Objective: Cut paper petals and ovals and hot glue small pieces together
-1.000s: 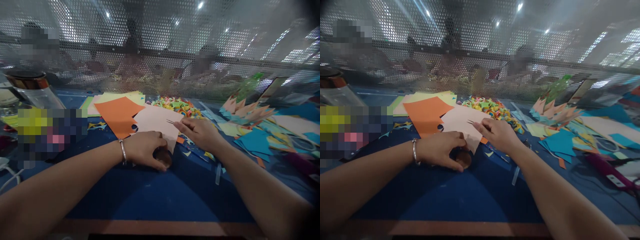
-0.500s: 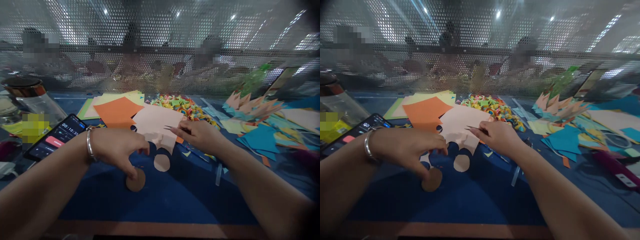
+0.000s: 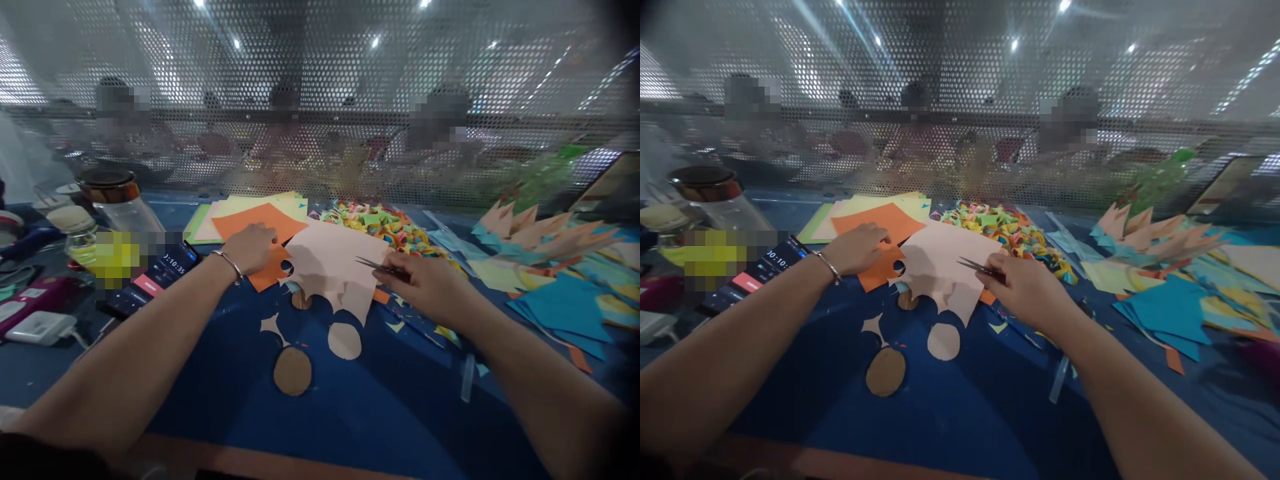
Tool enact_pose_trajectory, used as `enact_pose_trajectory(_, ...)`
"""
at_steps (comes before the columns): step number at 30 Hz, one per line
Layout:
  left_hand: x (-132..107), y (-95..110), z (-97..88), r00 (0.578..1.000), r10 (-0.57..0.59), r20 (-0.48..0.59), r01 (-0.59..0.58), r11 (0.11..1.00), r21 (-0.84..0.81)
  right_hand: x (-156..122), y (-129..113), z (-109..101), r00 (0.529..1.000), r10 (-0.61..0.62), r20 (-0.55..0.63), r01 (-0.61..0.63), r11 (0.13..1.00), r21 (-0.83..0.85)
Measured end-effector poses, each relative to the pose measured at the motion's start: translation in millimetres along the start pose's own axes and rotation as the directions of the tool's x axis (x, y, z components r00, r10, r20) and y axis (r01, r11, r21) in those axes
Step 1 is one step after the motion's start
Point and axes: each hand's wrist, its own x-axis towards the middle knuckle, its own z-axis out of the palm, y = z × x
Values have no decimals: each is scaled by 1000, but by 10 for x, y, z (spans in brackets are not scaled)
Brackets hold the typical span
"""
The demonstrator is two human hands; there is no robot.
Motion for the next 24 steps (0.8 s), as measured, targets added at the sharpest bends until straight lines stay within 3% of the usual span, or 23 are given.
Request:
enact_pose_trajectory(5,116,-36,213,977,-97,-188,100,995,9,21,36,53,999,46,-9,-46,999,12)
enact_pose_trajectory(10,145,-128,266,867,-336,-368,312,942,-124,46,64,101,997,82,0,-82,996,46)
enact_pose_trajectory(14,164,-220,352,767,-564,-306,502,824,-261,60,101,140,997,82,15,-83,994,72)
enact_pose_trajectory(17,205,-277,408,703,-660,-267,548,741,-388,60,124,165,998,63,10,-64,995,76)
enact_pose_trajectory(24,265,-408,434,642,-709,-291,529,684,-502,53,113,161,999,48,8,-49,994,95)
